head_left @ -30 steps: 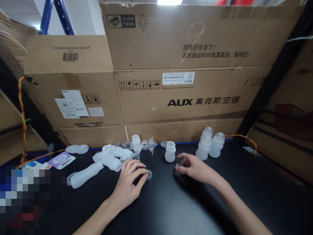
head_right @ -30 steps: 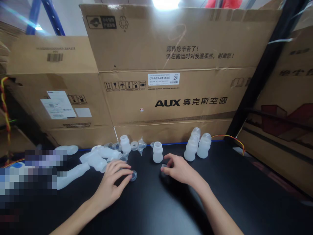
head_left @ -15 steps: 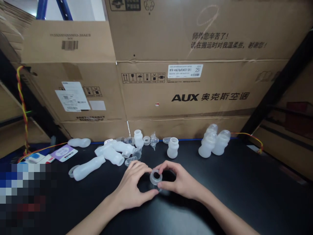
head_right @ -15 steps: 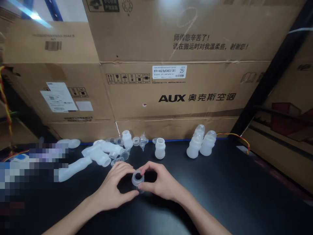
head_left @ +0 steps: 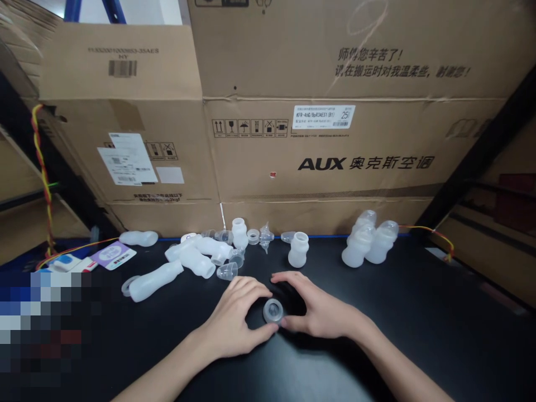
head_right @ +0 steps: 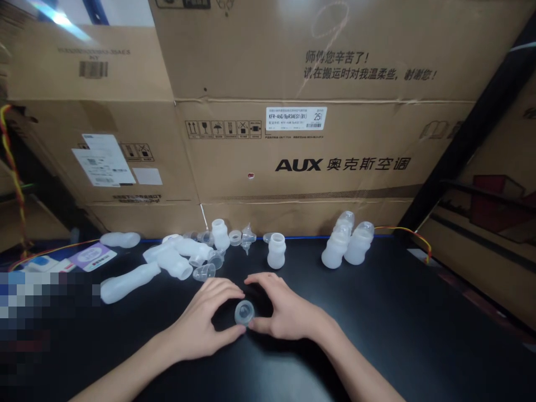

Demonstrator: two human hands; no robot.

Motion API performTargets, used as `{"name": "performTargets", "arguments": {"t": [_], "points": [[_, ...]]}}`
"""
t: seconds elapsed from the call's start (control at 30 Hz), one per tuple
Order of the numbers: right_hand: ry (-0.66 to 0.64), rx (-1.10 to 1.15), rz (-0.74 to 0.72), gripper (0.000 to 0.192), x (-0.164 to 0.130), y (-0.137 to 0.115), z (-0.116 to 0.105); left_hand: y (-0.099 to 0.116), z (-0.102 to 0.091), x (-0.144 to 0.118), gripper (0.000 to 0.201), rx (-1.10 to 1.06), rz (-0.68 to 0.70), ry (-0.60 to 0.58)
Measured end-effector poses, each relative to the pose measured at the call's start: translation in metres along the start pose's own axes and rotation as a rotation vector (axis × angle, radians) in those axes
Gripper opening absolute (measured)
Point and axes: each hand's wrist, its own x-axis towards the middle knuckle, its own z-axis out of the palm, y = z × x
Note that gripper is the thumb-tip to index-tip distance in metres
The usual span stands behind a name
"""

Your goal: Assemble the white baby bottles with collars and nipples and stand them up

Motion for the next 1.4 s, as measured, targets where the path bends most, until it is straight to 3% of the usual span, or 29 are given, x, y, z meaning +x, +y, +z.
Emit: {"name": "performTargets", "arguments": {"t": [0.1,0.2,0.3,0.5,0.9,1.0,1.13,1.23,1.3,1.4], "points": [[0.029,-0.001,-0.082,0.037,0.002,-0.006,-0.002,0.001,0.001,0.002,0.043,0.018,-0.023,-0.005],[0.053,-0.065,-0.094,0.019,0.005,-0.009,0.002,0.004,0.001,0.004,0.029,0.036,-0.027,-0.013],[0.048,-0.173,-0.093,0.018,0.006,-0.009,0.008,0.004,0.001,0.003,0.022,0.051,-0.013,0.012],[0.065,-0.236,-0.137,0.01,0.009,-0.007,0.016,-0.002,0.002,0.001,0.029,0.07,-0.003,0.014],[0.348,-0.101,-0.266,0.012,0.014,-0.003,0.042,-0.008,0.0,0.001,0.033,0.093,-0.029,-0.05],[0.368,-0.128,-0.268,0.012,0.017,-0.001,0.044,-0.009,-0.001,0.002,0.035,0.11,-0.023,-0.056],[0.385,-0.132,-0.245,0.01,0.02,-0.002,0.039,-0.013,-0.001,0.001,0.042,0.114,-0.041,-0.039],[0.47,-0.044,-0.237,0.011,0.022,-0.006,0.026,-0.015,0.0,-0.001,0.065,0.104,-0.061,-0.02],[0.567,-0.045,-0.26,0.011,0.024,-0.01,0.011,-0.017,0.002,-0.003,0.079,0.094,-0.078,-0.029],[0.786,-0.108,-0.277,0.013,0.032,-0.019,-0.023,-0.021,0.004,-0.006,0.078,0.092,-0.09,-0.058]]}}
